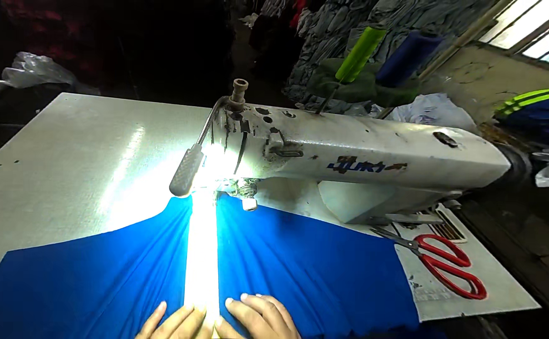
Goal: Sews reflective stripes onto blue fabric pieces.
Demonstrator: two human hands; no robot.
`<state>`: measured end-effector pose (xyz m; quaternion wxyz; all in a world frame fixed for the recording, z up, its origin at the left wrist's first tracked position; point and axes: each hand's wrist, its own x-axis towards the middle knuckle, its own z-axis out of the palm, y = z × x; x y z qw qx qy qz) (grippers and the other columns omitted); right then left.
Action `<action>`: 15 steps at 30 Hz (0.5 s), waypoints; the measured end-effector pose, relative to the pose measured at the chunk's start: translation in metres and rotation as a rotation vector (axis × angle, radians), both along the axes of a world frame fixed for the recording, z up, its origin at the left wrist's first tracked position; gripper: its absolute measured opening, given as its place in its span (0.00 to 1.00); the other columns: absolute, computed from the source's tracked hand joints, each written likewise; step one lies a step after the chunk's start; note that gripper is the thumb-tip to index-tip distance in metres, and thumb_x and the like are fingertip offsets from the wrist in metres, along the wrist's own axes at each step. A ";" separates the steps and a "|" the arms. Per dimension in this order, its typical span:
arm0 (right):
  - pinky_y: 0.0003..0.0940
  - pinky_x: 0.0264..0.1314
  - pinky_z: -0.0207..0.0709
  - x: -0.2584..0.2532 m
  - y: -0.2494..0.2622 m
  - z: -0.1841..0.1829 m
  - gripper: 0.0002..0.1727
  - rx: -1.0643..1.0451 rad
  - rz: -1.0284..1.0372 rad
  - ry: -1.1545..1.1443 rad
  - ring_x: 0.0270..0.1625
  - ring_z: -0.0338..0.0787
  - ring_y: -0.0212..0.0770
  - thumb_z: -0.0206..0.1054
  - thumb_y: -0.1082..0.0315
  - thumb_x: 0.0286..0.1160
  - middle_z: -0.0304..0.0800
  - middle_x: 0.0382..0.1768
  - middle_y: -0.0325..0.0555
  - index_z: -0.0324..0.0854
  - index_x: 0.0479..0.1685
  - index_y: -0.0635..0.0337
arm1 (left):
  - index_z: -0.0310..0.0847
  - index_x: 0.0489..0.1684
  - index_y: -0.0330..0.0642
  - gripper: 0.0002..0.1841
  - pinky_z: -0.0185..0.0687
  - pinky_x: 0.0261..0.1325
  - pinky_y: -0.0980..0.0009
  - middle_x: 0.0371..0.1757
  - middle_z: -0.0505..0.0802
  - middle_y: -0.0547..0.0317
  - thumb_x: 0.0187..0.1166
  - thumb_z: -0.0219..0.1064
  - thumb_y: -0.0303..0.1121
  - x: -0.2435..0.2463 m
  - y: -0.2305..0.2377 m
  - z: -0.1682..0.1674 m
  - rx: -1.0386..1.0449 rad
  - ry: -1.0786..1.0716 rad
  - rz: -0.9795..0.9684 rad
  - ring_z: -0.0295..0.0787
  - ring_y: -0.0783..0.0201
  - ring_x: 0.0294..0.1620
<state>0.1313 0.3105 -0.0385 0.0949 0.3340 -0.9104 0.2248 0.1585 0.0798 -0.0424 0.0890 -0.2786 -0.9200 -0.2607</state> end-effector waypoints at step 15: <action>0.50 0.74 0.78 -0.115 -0.017 -0.006 0.20 0.079 -0.037 0.096 0.73 0.86 0.46 0.55 0.52 0.86 0.91 0.68 0.37 0.92 0.63 0.36 | 0.79 0.79 0.55 0.29 0.67 0.82 0.42 0.80 0.83 0.62 0.88 0.44 0.54 -0.122 -0.014 -0.006 -0.132 -0.040 0.062 0.75 0.57 0.84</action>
